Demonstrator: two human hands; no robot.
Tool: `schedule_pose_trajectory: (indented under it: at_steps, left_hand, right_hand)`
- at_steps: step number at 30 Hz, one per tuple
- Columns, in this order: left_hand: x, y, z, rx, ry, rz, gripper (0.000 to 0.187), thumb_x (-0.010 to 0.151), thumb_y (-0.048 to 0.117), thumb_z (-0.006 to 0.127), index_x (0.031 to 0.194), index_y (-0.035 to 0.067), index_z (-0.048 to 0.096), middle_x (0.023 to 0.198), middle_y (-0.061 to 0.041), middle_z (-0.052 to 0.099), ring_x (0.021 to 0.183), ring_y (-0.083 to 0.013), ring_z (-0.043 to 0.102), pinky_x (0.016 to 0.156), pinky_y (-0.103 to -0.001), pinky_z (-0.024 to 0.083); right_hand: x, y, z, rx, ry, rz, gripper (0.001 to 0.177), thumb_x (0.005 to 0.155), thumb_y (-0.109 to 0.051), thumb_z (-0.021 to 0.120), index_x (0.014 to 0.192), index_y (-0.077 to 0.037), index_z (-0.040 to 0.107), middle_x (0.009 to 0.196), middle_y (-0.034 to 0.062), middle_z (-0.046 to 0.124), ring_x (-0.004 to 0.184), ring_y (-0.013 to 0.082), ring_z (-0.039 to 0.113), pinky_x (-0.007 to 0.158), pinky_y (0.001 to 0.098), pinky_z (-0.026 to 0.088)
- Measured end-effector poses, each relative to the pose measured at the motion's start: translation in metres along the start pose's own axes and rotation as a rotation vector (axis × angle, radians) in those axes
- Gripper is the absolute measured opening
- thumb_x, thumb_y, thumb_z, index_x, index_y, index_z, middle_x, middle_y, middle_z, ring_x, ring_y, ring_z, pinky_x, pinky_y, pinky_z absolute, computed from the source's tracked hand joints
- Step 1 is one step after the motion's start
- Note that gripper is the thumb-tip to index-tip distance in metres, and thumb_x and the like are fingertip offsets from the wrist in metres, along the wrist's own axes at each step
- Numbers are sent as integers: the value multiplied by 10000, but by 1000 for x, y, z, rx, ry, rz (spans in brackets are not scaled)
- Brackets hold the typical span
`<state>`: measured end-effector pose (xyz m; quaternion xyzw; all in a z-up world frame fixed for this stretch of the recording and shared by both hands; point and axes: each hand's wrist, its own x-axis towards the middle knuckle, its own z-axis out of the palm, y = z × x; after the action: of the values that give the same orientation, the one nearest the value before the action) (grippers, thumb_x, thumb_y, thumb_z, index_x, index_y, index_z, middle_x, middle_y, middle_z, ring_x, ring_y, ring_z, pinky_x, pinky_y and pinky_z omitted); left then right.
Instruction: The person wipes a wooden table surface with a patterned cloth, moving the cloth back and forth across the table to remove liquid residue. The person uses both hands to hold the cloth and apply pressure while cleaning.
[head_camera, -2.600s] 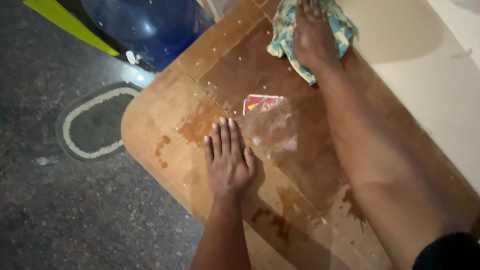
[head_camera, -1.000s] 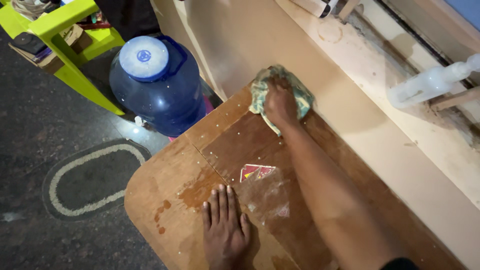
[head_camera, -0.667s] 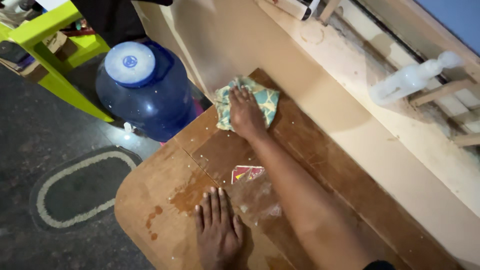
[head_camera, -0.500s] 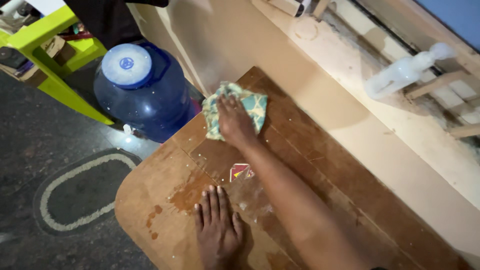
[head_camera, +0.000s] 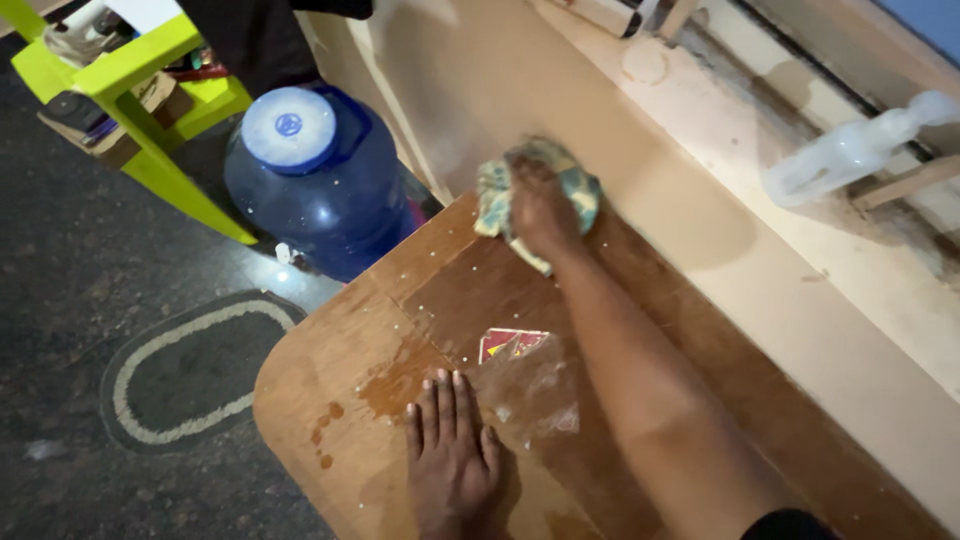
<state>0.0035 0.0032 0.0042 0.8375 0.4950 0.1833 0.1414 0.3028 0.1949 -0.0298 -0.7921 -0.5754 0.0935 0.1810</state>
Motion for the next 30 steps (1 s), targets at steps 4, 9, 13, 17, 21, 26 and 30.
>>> schedule_pose_trajectory:
  at_steps: [4,9,13,17,21,26,30]
  left_hand:
    - [-2,3,-5,-47,-36,-41,714,898,340,464,1536,28,385,1608,-171,379,1511,-331,298,1233,-495,157]
    - [-3,0,-5,2,-26,3,701,931,357,456,1545,27,379,1611,-168,378,1513,-322,293,1235,-489,148]
    - [0,-2,-3,27,-40,-3,704,923,355,451,1545,35,378,1608,-164,376,1508,-323,296,1226,-490,149]
    - [-2,-1,1,14,-27,-3,705,915,360,447,1543,45,384,1607,-156,382,1504,-322,313,1229,-495,168]
    - [-3,-3,1,27,-10,-1,693,936,369,443,1546,46,389,1609,-159,385,1503,-320,320,1227,-497,183]
    - [-2,-3,1,38,-21,18,692,943,368,441,1547,36,384,1609,-170,386,1505,-334,319,1227,-498,186]
    - [-1,-3,0,34,-31,15,697,940,365,444,1552,40,378,1613,-168,376,1503,-336,315,1229,-499,181]
  right_hand:
    - [-1,18,0,-113,129,-137,544,985,-155,488,1511,-18,470,1588,180,448,1472,390,369,1222,457,281]
    - [-21,33,13,-116,175,-149,553,994,-141,491,1523,17,468,1582,202,456,1484,396,388,1237,481,267]
    - [-49,36,9,-137,177,-150,533,996,-142,507,1505,16,490,1579,215,466,1457,420,400,1218,494,280]
    - [-89,41,-3,-119,182,-155,524,984,-138,508,1479,34,508,1556,227,487,1454,430,417,1220,499,289]
    - [-124,36,-17,-92,172,-125,522,968,-113,502,1462,53,515,1550,251,488,1450,451,411,1202,523,287]
    - [-160,22,-20,-119,198,-71,519,967,-106,514,1454,76,508,1543,273,482,1445,463,417,1209,542,291]
    - [-175,11,-21,-112,188,-92,545,926,-87,536,1443,85,511,1533,282,489,1419,478,428,1202,543,290]
